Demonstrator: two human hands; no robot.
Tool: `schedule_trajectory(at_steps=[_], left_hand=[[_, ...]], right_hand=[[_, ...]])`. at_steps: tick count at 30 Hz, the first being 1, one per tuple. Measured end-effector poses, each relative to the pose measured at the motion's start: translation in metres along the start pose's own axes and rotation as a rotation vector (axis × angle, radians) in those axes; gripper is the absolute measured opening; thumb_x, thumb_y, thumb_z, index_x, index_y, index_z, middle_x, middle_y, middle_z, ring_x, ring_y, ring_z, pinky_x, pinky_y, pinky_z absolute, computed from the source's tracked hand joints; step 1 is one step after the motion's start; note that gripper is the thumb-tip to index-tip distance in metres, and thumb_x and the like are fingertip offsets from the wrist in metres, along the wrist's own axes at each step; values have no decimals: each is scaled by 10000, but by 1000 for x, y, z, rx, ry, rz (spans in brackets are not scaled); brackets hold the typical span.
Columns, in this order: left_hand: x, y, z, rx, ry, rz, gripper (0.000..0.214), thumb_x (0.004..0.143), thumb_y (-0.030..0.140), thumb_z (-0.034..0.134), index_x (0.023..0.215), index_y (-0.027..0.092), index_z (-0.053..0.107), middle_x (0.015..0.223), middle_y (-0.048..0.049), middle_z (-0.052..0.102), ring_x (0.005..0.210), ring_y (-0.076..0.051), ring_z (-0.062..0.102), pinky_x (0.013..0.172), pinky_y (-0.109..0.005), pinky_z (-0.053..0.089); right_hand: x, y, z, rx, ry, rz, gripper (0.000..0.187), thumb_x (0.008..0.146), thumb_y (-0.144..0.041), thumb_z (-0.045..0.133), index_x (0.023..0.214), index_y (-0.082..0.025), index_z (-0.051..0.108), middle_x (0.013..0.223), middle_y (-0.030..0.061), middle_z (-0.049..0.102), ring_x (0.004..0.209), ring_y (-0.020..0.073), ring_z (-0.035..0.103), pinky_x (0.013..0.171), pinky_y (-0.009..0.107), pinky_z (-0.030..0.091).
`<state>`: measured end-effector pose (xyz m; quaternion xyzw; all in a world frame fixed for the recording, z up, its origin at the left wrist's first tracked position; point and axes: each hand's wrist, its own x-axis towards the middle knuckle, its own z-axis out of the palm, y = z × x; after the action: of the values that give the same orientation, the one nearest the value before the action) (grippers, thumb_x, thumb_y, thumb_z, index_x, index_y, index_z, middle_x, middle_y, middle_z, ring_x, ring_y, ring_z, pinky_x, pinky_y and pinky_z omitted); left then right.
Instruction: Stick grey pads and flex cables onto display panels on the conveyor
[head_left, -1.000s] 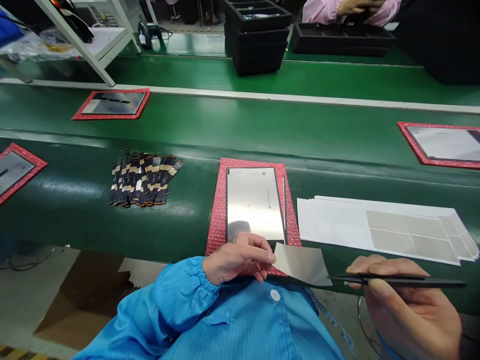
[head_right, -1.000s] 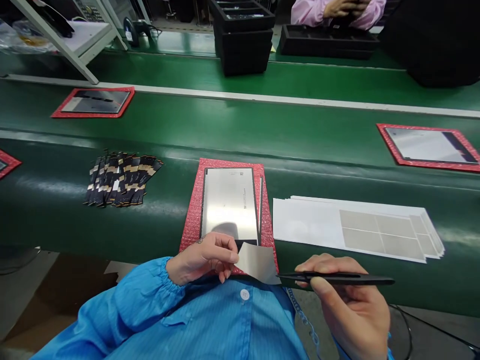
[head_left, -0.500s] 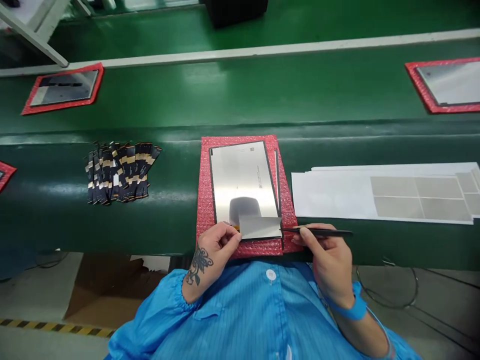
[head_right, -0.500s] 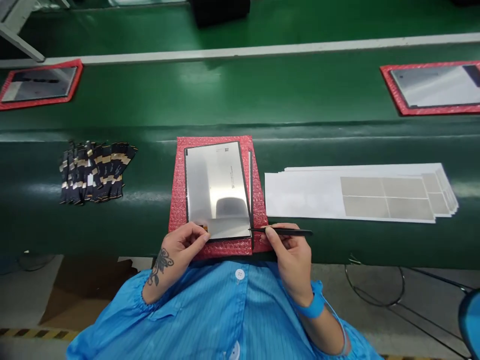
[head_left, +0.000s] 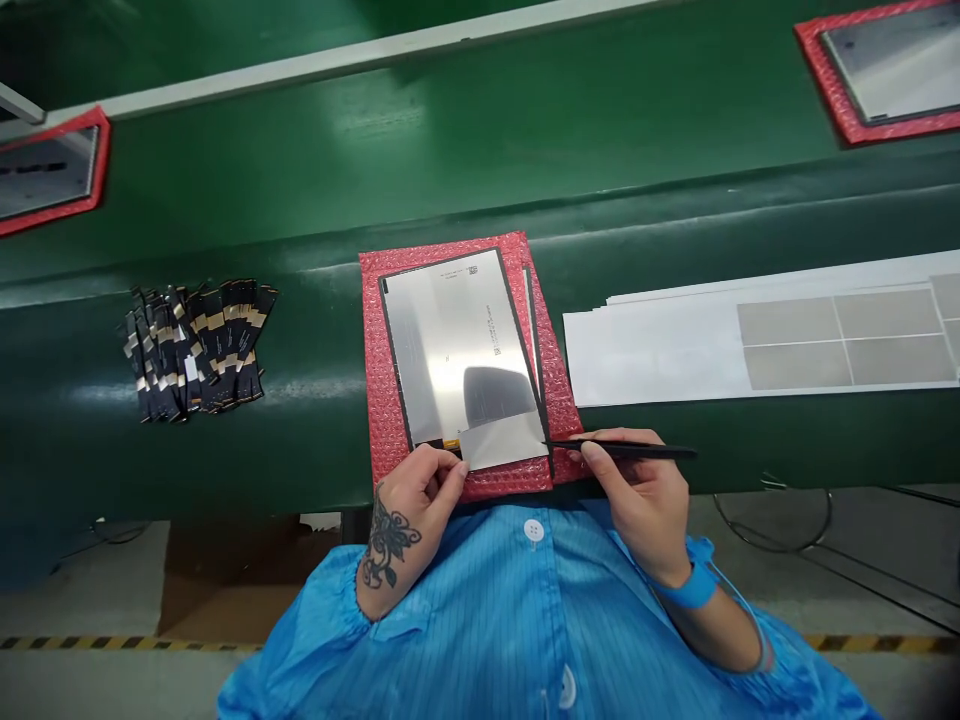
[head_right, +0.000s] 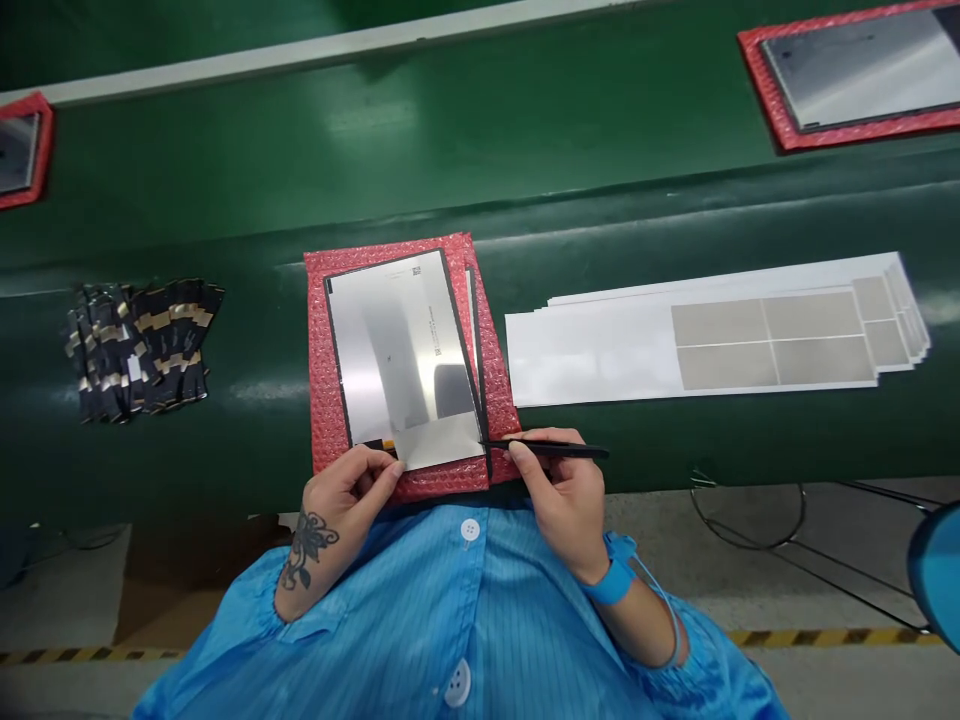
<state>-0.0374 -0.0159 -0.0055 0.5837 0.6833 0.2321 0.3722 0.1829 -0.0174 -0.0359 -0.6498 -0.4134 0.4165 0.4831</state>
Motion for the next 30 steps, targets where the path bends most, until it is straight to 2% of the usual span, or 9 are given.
schedule_trajectory(at_steps=[7,19,25,30], left_hand=[[1,3,0,38,1,-7,240,866,312,561,665,211,645,546,37,510,468,-100,422,499,-222,385],[1,3,1,42,-4,-21,236,873,319,565,679,210,644,575,37,542,487,-97,432,515,-213,394],[0,5,1,79,-24,-43,241,889,317,541,693,218,639,607,12,579,511,-120,451,539,-244,423],[-2,6,0,78,-32,-38,241,910,309,534,712,218,637,637,7,589,530,-127,466,556,-248,435]], right_hand=[[0,0,-2,-8,-24,-26,210,858,-423,751,887,-228,678,842,43,756,774,202,744,688,314,645],[0,-2,-2,-31,-18,-14,222,851,-442,752,872,-231,686,829,39,747,769,204,735,692,324,645],[-1,-2,-3,-65,-10,1,274,836,-489,758,863,-223,699,841,48,738,762,212,726,686,332,637],[0,-2,-3,-66,-6,-13,224,838,-474,767,880,-263,703,846,35,742,762,218,731,698,335,639]])
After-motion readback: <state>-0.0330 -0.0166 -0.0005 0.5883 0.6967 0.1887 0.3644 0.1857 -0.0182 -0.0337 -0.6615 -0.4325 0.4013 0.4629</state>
